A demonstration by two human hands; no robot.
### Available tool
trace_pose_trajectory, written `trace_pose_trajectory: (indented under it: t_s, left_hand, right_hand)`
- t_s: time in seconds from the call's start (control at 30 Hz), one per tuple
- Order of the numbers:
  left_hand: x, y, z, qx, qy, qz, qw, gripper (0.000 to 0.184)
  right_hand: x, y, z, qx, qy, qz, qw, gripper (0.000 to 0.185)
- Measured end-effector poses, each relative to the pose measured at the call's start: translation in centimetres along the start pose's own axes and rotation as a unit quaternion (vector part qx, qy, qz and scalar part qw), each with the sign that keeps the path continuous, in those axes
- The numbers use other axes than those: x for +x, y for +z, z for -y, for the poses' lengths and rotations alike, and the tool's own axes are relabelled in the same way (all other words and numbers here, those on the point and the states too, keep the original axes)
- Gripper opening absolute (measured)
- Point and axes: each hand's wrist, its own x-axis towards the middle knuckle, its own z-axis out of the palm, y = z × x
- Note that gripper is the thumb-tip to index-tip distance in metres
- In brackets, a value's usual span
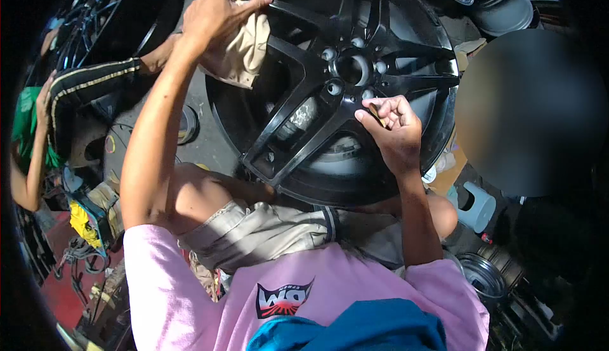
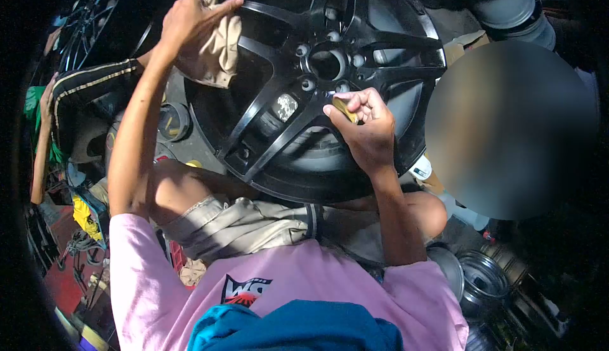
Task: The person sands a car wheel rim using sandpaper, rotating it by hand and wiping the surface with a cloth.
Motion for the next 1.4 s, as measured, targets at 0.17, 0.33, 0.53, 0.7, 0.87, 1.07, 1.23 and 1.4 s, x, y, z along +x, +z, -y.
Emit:
trace_pose_trajectory:
  t_s: [0.17, 0.33, 0.53, 0.7, 0.87, 1.07, 1.23, 1.4]
  left_hand:
    - [0.2, 0.2, -1.1, 0.002, -0.050, -0.004, 0.999, 0.085]
    - [1.2, 1.0, -1.4, 0.004, -0.058, -0.032, 0.998, 0.072]
    - [1.3, 1.2, -1.7, 0.017, -0.075, -0.044, 0.996, 0.070]
    - [1.3, 0.8, -2.4, 0.013, -0.129, -0.029, 0.991, 0.066]
    - [1.6, 0.6, -2.2, 0.004, -0.136, -0.020, 0.990, 0.066]
    - [2.0, 0.5, -2.2, -0.005, -0.126, -0.016, 0.992, 0.066]
    - [2.1, 0.6, -1.7, -0.026, -0.133, 0.003, 0.991, 0.063]
    - [2.0, 0.4, -2.1, -0.022, -0.120, -0.015, 0.992, 0.067]
  right_hand:
    - [0.4, -0.7, 0.1, -0.191, -0.058, 0.021, 0.980, 0.018]
    - [2.1, 0.3, 1.4, -0.212, -0.053, 0.021, 0.976, 0.016]
    - [5.5, 4.0, 0.1, -0.283, -0.213, 0.068, 0.933, 0.032]
    - [4.3, 3.9, 0.4, -0.434, -0.251, 0.096, 0.860, 0.039]
    - [5.5, 5.4, -0.2, -0.403, -0.249, 0.080, 0.877, 0.036]
    - [5.4, 5.2, 0.3, -0.418, -0.242, 0.077, 0.872, 0.039]
    - [6.2, 4.4, 1.0, -0.463, -0.289, 0.104, 0.832, 0.039]
    - [10.7, 2.0, 1.0, -0.477, -0.326, 0.094, 0.811, 0.040]
